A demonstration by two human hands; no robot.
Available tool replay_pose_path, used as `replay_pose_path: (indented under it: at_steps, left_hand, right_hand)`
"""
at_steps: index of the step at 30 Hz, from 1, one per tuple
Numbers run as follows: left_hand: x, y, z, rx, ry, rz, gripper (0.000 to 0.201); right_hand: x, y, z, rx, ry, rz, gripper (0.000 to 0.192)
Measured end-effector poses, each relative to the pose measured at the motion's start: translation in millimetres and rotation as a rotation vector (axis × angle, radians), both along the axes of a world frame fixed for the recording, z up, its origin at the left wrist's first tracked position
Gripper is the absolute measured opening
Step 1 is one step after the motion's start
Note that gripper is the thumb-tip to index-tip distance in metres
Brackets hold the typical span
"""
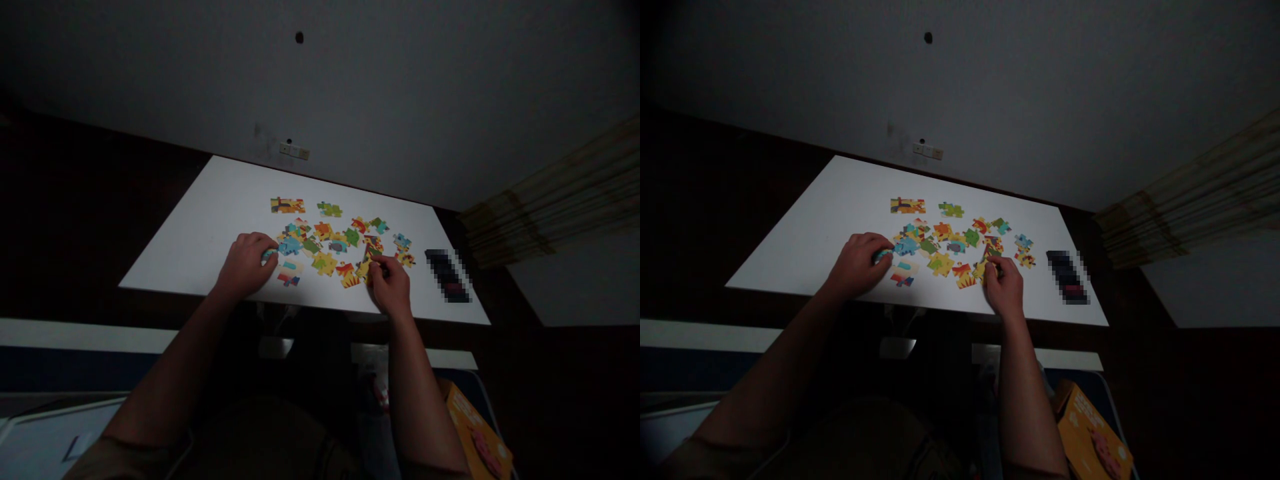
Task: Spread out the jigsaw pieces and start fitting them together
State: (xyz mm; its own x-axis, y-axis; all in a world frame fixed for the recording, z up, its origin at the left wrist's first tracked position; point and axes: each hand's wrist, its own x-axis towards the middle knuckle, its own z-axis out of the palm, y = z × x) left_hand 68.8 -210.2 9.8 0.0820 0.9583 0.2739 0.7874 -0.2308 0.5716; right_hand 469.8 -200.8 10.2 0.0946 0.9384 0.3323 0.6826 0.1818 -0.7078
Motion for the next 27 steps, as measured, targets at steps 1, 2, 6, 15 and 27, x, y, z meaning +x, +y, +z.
replay_pose_path:
  at_steps: [1, 2, 6, 15, 27]
  left_hand:
    - [-0.1, 0.1, -0.3, 0.001, 0.001, -0.005, 0.035]
    - [-0.3, 0.2, -0.5, 0.002, 0.003, -0.009, 0.035]
    - [-0.8, 0.7, -2.5, -0.003, 0.02, -0.01, 0.034]
    - [-2.8, 1.3, -8.8, 0.007, 0.023, -0.01, 0.029]
    - [-3.1, 2.0, -9.2, 0.024, 0.031, -0.023, 0.03]
  right_hand:
    - [0.2, 0.1, -0.7, 0.003, 0.0, 0.004, 0.032]
    - [0.5, 0.4, -1.6, 0.004, -0.001, 0.008, 0.032]
    - [1.6, 3.3, -7.1, 0.019, 0.006, -0.002, 0.033]
    - [1.6, 3.5, -8.9, 0.037, -0.01, 0.013, 0.035]
    - [-2.2, 6.0, -3.8, 0.015, -0.209, -0.082, 0.029]
